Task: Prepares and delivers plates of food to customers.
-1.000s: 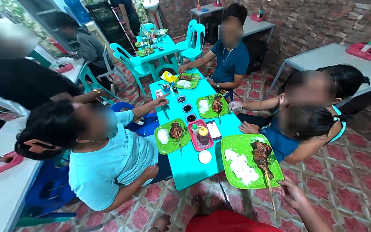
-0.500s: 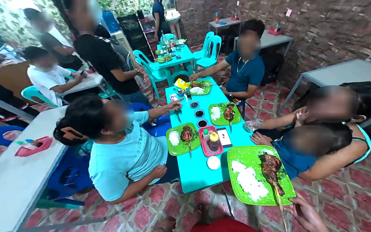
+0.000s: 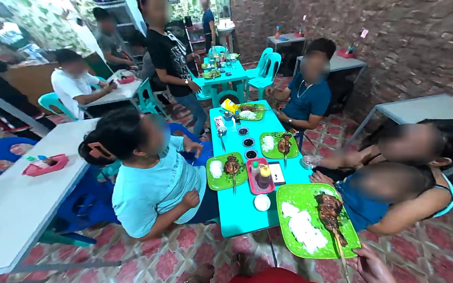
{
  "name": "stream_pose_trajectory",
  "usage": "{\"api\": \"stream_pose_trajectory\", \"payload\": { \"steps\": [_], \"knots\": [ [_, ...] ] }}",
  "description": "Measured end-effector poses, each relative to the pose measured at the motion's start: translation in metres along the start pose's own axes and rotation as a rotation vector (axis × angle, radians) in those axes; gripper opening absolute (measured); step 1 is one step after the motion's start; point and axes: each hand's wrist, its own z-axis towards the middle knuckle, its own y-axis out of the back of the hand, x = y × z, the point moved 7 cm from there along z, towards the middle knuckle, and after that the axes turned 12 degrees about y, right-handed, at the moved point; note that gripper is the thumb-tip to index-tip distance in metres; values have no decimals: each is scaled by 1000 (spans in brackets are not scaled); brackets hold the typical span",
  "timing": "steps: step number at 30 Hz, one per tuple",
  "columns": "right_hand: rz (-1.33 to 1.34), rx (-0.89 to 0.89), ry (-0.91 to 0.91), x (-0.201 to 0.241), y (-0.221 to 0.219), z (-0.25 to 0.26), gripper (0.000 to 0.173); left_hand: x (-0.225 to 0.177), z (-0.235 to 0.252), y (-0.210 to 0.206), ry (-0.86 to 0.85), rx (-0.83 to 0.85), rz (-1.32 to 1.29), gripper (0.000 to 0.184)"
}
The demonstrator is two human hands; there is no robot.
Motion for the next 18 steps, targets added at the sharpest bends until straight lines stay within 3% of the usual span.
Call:
{"api": "stream_pose_trajectory", "payload": {
  "steps": [7,18],
  "knots": [
    [11,-6,24,4,-1,0,37,-5,-10,-8,-26,-9,129,43],
    [46,4,49,17,-5,-11,44,0,-5,-3,-31,-14,97,44]
  ]
}}
